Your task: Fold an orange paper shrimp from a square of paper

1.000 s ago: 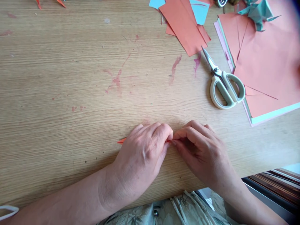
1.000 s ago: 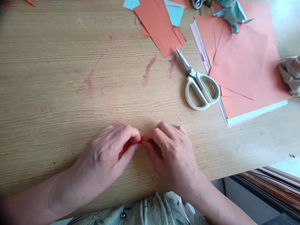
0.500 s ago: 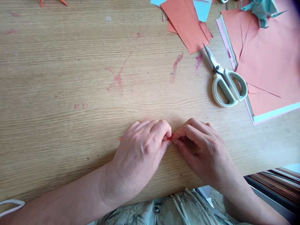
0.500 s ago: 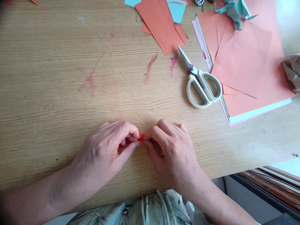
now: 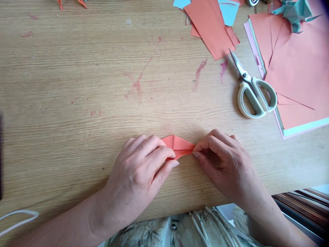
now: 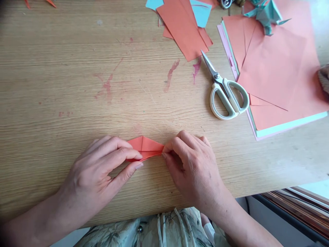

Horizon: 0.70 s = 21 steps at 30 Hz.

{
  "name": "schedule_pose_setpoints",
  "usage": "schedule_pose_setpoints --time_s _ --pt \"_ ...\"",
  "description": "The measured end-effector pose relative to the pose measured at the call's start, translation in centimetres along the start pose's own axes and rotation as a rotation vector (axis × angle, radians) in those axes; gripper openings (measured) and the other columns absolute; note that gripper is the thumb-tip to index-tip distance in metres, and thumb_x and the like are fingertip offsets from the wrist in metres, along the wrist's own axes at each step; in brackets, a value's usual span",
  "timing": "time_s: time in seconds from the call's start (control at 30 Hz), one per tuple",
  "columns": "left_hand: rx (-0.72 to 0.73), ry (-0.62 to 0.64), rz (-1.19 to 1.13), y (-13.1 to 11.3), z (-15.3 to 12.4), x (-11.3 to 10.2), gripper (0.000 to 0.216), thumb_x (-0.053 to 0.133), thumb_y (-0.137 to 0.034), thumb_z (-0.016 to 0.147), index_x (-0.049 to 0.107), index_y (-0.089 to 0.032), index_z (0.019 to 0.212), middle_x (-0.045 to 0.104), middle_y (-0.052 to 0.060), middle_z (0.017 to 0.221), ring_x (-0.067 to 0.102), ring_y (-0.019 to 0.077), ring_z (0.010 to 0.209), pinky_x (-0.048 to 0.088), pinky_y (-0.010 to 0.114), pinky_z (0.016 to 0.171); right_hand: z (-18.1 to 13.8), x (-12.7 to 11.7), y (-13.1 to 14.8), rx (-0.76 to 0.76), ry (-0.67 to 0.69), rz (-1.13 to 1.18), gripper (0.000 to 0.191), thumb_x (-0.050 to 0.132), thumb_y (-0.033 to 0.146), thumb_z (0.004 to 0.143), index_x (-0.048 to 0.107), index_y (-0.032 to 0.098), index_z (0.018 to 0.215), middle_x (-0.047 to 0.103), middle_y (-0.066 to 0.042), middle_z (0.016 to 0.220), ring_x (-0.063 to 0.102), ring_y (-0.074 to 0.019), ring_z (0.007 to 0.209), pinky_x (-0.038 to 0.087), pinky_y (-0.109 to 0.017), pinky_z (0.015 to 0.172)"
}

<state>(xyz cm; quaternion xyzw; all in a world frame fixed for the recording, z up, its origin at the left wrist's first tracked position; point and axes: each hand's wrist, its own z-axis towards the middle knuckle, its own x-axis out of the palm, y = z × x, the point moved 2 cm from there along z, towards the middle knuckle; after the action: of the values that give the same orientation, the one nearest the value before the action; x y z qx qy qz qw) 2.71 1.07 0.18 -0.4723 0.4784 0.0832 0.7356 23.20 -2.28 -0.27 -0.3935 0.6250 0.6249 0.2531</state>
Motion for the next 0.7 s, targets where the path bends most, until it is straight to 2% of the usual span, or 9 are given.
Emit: schedule_pose_setpoints --time_s 0.3,0.7 --pt "-0.007 -0.012 0.115 -0.1 0.2 0.5 0.022 0.051 -0.018 0.102 0.064 -0.018 0.084 0.065 0.003 0.082 0.058 0.0184 0.077 0.039 0.036 0.073 0.0 0.0 0.1 -0.003 0.013 -0.008 0.012 0.057 0.017 0.095 0.059 0.021 0.084 0.058 0.001 0.081 0.053 -0.0143 0.07 0.034 -0.034 0.072" --pt "-0.115 0.088 0.218 -0.4 1.2 0.7 0.022 0.048 -0.015 0.095 0.054 -0.019 0.074 0.06 0.003 0.076 0.055 0.0197 0.07 0.037 0.036 0.068 0.1 0.1 0.2 0.025 0.006 -0.037 0.012 0.056 0.018 0.093 0.058 0.021 0.082 0.058 0.0 0.079 0.053 -0.0153 0.069 0.033 -0.035 0.071"
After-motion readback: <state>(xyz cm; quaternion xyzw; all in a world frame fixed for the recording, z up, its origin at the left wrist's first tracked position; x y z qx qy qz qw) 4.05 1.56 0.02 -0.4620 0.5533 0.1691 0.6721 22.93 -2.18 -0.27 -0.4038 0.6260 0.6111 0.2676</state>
